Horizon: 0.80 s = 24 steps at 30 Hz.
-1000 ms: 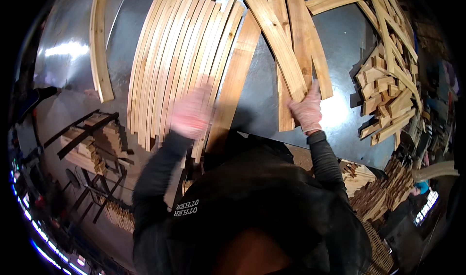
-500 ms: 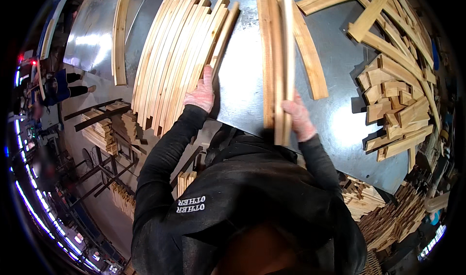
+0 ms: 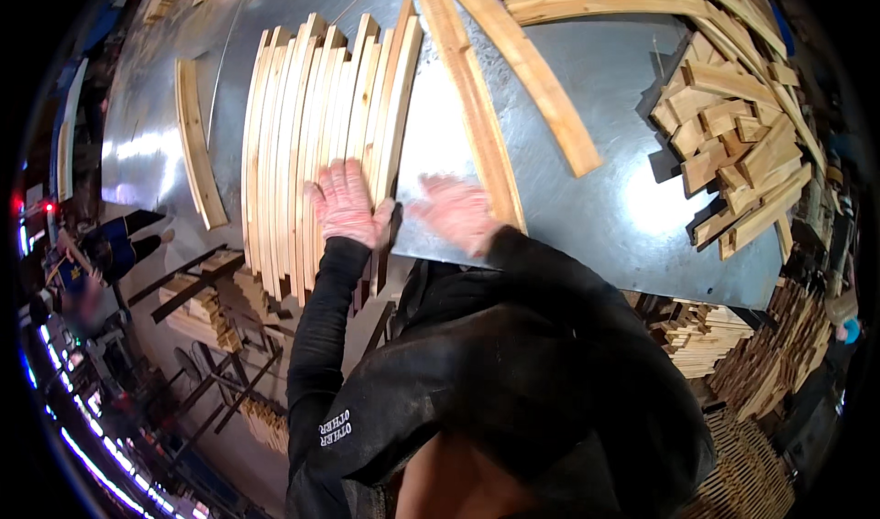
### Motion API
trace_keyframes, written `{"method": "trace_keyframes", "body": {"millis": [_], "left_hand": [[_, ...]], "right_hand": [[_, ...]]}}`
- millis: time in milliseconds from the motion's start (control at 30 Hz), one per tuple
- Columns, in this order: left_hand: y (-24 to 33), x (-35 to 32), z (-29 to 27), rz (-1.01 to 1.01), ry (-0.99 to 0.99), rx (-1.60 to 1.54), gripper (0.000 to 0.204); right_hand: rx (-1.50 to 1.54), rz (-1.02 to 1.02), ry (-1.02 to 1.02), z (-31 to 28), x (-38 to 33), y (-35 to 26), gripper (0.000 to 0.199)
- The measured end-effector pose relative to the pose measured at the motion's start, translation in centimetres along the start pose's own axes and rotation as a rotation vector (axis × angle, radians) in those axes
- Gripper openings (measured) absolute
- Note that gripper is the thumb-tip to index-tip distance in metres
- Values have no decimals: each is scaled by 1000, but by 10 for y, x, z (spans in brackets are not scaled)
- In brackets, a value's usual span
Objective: The person sorts wooden planks on a metal table, picking up pieces and arranging them into neat stacks. They handle the planks by hand, moving them from a scattered pile into organized groups.
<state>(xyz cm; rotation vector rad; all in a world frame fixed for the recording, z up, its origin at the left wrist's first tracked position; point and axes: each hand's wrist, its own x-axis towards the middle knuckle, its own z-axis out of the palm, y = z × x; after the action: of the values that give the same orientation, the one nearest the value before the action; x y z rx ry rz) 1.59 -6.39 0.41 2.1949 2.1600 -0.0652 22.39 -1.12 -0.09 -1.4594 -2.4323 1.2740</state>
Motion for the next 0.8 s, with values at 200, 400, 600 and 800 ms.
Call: {"method": "trace_keyframes", "body": {"millis": [200, 400, 600, 800], "left_hand": [[38, 3, -8, 129, 463, -268, 77], [73, 37, -40, 414, 135, -302, 76], [47, 49, -1, 350, -12, 194, 65], [116, 124, -69, 233, 347, -429, 36]], "right_hand": [[-214, 422, 245, -41, 10, 50, 84], [10, -110, -156, -29, 35, 21, 70], [-349, 276, 461, -108, 34, 108, 92], [754, 302, 225, -171, -31, 134, 89]]}}
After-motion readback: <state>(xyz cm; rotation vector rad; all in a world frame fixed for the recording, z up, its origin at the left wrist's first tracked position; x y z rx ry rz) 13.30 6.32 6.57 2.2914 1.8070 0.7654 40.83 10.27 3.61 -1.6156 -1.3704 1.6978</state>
